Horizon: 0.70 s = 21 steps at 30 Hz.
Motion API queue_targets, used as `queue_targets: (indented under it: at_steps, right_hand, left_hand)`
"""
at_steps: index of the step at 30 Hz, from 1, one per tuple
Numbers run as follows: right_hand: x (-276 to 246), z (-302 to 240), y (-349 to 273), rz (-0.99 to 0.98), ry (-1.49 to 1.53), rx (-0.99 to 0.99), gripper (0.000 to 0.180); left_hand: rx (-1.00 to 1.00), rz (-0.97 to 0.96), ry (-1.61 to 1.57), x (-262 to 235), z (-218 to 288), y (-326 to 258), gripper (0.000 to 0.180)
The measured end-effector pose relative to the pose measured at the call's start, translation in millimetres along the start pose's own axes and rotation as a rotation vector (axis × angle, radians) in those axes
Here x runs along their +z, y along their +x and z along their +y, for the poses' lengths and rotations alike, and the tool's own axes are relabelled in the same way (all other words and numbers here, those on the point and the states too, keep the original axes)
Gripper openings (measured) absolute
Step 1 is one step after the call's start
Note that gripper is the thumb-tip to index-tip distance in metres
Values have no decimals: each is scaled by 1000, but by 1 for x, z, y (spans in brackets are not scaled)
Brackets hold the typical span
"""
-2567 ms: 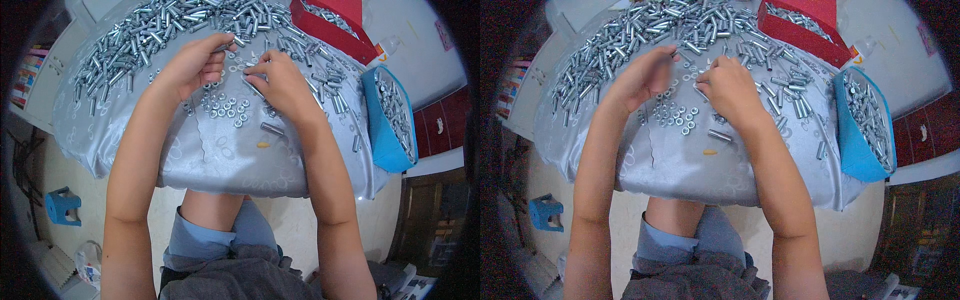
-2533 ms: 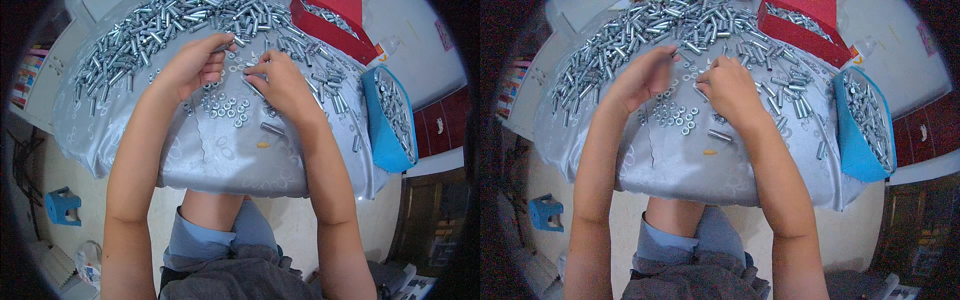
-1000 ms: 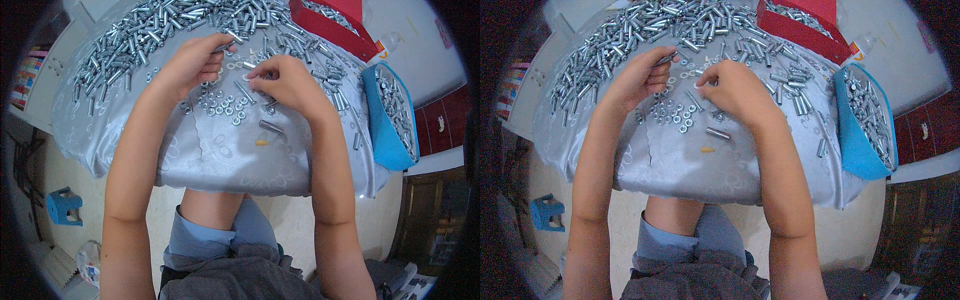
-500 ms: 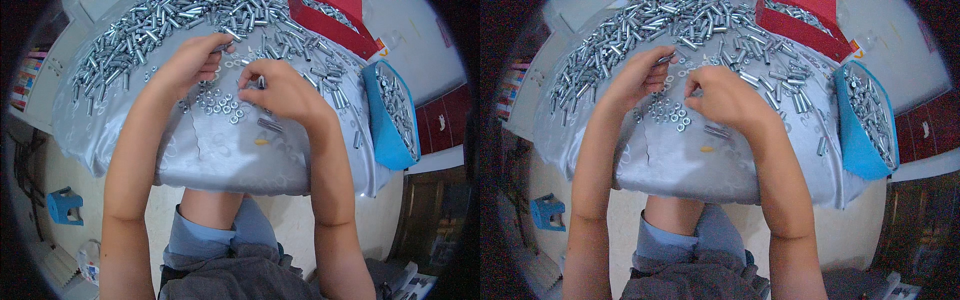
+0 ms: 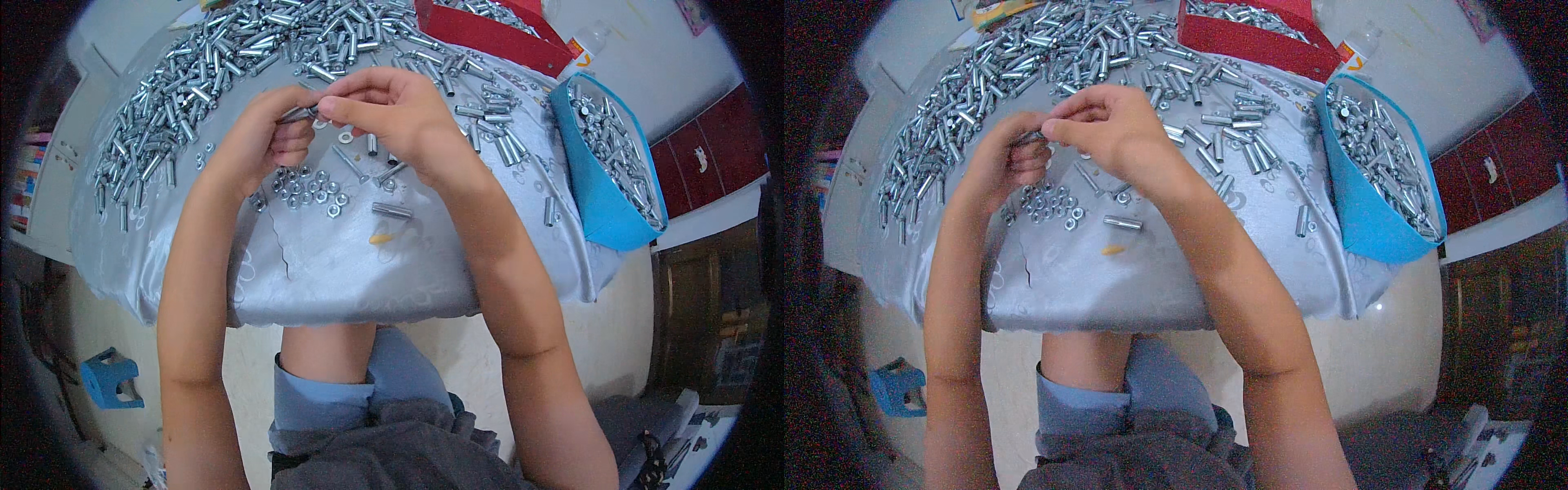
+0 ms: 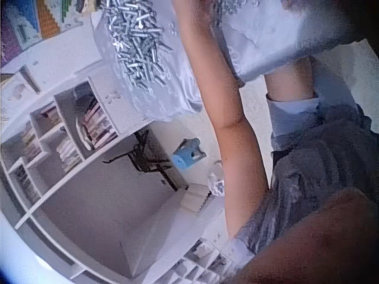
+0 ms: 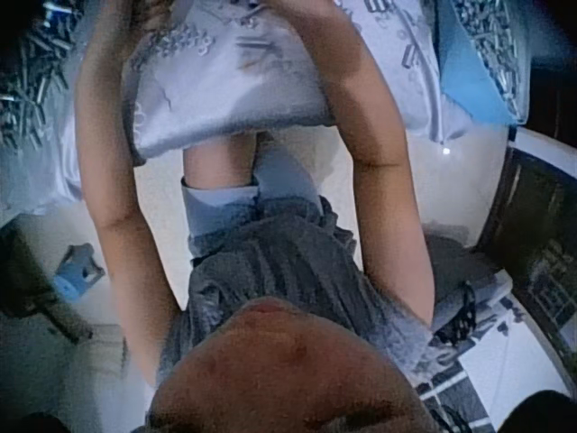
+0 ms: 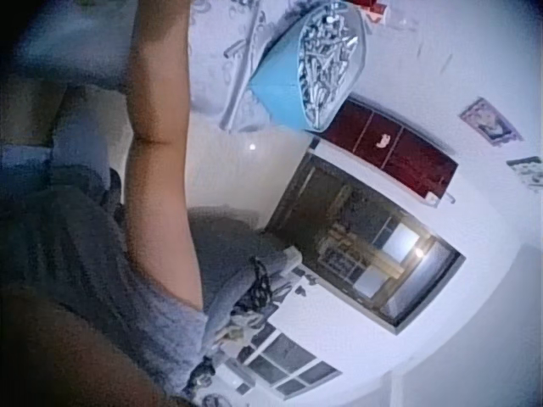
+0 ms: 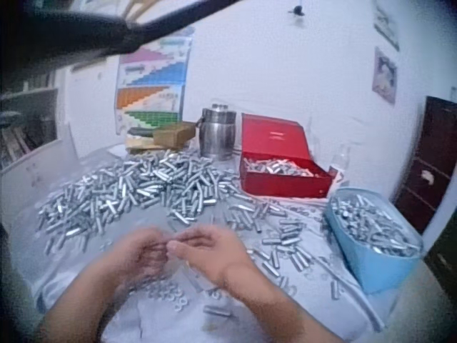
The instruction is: The person sits at a table covered with a white cloth and assembles metal hardware by hand. They repeatedly pick up cylindrical metal pieces and small washers, fit the washers onto the cylinders, and place the assembled units into a blue plastic bin.
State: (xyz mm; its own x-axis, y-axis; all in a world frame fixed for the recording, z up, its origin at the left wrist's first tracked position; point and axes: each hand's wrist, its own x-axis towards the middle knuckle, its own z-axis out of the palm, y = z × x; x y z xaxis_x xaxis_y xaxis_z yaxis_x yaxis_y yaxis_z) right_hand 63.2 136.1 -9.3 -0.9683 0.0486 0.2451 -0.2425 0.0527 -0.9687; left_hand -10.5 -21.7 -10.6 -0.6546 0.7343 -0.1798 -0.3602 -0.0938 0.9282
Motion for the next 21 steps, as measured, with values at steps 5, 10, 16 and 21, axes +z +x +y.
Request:
queue_targets:
  at_steps: [5, 10, 16, 21]
  right_hand:
    - [0, -5, -3, -7, 12, 69, 23]
    - [3, -4, -2, 6, 136, 171, 26]
    - [3, -7, -5, -84, 243, 326, 25]
    - [4, -6, -5, -97, 198, 331, 23]
  left_hand:
    - [-17, -43, -52, 1, 1, 0, 22]
    - [17, -85, -77, 2, 2, -2, 20]
    - [27, -170, -81, -3, 1, -3, 20]
    - [28, -116, -58, -1, 0, -3, 20]
